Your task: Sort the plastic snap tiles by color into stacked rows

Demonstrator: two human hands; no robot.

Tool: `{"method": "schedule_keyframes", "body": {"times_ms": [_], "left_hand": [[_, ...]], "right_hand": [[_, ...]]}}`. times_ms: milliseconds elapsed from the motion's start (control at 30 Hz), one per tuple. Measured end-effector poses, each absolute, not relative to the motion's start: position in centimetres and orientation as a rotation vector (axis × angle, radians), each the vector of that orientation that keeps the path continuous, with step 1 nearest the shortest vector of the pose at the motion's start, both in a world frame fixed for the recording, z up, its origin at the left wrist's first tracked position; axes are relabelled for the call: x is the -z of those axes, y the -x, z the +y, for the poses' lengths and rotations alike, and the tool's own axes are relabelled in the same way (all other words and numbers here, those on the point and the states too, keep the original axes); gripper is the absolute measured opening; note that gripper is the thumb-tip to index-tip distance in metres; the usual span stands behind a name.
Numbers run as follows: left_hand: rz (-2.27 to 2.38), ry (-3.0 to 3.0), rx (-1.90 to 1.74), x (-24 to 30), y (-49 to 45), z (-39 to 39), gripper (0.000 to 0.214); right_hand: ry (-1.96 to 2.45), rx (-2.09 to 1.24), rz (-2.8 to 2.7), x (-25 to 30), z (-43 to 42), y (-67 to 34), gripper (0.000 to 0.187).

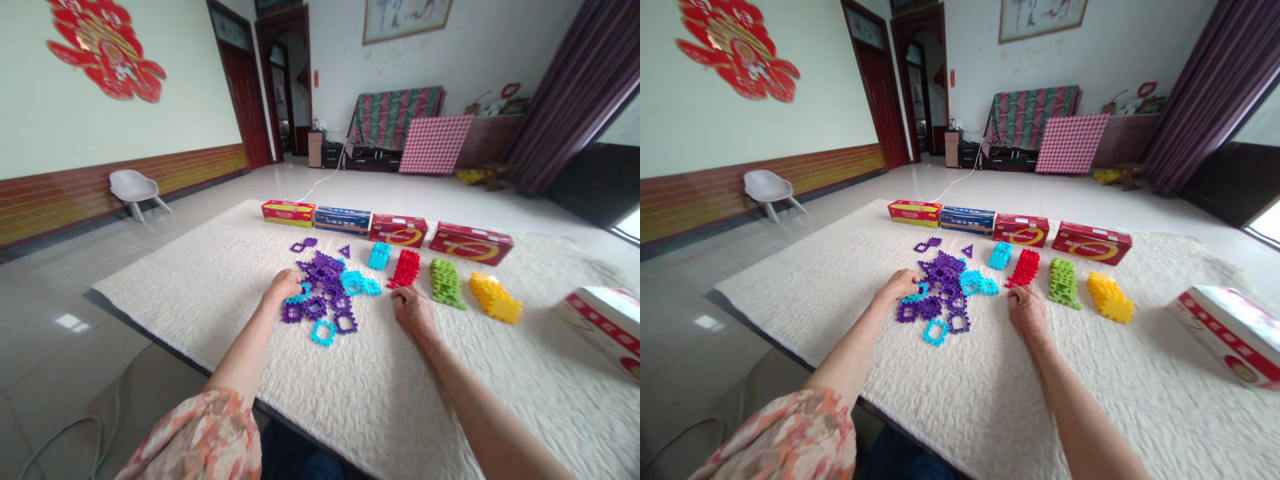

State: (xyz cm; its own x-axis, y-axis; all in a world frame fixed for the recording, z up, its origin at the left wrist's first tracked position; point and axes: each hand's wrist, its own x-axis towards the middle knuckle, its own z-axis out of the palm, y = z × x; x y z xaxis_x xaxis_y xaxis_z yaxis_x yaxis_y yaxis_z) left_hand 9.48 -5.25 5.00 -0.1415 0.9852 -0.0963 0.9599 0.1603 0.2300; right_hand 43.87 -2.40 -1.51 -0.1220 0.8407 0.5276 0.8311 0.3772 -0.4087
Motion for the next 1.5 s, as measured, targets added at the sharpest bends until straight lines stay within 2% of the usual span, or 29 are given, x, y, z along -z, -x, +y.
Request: {"method": "schedule_keyframes", "body": {"times_ms": [333,700,800,933,1033,1500], "left_hand": [[2.213,-1.801,-0.401,-5.3,-8.7,-5.0,0.027],[1.964,-1.883,-0.854,-6.5,-17.6,-2.8,0.039],[2.064,-1.936,-0.724,-6.8,-15.5,-3.4,0.04],[2.156,-1.977,-0.28,-7.1,-11.3,-5.1,0.037],[2.176,-1.96,-0.086,-7.1,-9.1,-6.3,0.043],[2.236,-2.059,-0.078,-5.3,-6.3,-7.9,0.045]], "right_hand": [[1.426,-0.021,-1.929,1.6,-2.3,-43.9,0.031],[1.42,-0.028,-1.932,1.3,-2.5,-43.9,0.03],[1.43,-0.028,-1.921,1.4,-2.4,-43.9,0.031],[1.448,-0.015,-1.921,1.6,-2.3,-43.9,0.03],[1.453,-0.005,-1.929,1.6,-2.3,-43.9,0.031],[1.443,0.007,-1.931,1.7,-2.1,-44.0,0.03]]}}
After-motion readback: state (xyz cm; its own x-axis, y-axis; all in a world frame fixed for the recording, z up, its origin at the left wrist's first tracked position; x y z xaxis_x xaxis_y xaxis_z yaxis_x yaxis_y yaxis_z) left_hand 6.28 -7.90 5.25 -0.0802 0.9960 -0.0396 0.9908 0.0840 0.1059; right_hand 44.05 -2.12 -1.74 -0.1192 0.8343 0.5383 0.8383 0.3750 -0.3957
